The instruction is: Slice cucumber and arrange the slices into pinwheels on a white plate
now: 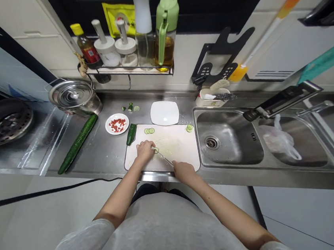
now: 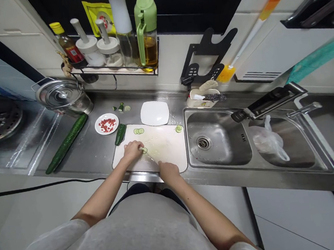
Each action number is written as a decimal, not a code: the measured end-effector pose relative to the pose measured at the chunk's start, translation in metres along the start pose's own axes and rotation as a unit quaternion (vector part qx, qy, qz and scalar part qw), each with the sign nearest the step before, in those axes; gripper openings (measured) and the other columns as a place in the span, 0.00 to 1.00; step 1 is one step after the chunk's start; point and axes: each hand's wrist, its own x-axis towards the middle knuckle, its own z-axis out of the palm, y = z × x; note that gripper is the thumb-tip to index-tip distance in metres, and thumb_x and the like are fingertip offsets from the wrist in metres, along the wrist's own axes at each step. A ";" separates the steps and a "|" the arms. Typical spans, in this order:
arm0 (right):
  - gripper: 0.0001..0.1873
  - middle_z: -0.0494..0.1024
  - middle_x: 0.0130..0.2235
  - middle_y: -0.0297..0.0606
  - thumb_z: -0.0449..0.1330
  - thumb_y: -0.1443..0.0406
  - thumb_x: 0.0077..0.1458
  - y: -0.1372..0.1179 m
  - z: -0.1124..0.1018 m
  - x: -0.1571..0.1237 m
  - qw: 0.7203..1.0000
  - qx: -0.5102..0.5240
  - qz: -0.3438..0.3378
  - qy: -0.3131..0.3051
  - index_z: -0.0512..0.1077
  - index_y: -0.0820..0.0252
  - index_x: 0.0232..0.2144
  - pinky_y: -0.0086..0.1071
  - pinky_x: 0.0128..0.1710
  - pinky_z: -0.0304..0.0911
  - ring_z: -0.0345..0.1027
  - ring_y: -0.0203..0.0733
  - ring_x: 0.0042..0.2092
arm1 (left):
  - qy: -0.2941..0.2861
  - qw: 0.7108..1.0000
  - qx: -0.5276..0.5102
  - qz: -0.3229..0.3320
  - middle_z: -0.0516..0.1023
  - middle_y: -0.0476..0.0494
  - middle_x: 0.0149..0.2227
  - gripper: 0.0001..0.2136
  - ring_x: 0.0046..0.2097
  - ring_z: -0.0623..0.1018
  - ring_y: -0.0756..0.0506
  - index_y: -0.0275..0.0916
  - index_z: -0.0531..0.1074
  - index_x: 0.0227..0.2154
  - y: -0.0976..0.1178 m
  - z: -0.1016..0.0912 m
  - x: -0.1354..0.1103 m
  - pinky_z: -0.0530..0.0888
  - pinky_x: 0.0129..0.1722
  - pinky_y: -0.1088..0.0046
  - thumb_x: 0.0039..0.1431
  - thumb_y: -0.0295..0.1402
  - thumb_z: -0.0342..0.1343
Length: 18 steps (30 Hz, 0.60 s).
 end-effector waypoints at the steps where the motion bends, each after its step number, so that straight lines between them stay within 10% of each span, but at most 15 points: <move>1: 0.16 0.78 0.40 0.48 0.46 0.70 0.60 0.001 0.000 -0.001 1.000 0.000 -0.001 -0.003 0.66 0.60 0.48 0.34 0.39 0.61 0.72 0.47 0.46 | 0.000 1.000 0.000 0.001 0.74 0.43 0.45 0.09 0.51 0.69 0.38 0.45 0.74 0.37 0.000 0.000 0.000 0.59 0.50 0.59 0.52 0.31 0.56; 18: 0.17 0.78 0.42 0.45 0.44 0.63 0.62 0.024 0.015 -0.025 0.999 0.044 0.008 0.017 0.68 0.57 0.48 0.32 0.37 0.57 0.72 0.47 0.45 | 0.016 0.997 -0.076 -0.021 0.78 0.49 0.35 0.05 0.42 0.74 0.44 0.42 0.70 0.33 0.007 -0.009 -0.022 0.60 0.47 0.63 0.55 0.29 0.51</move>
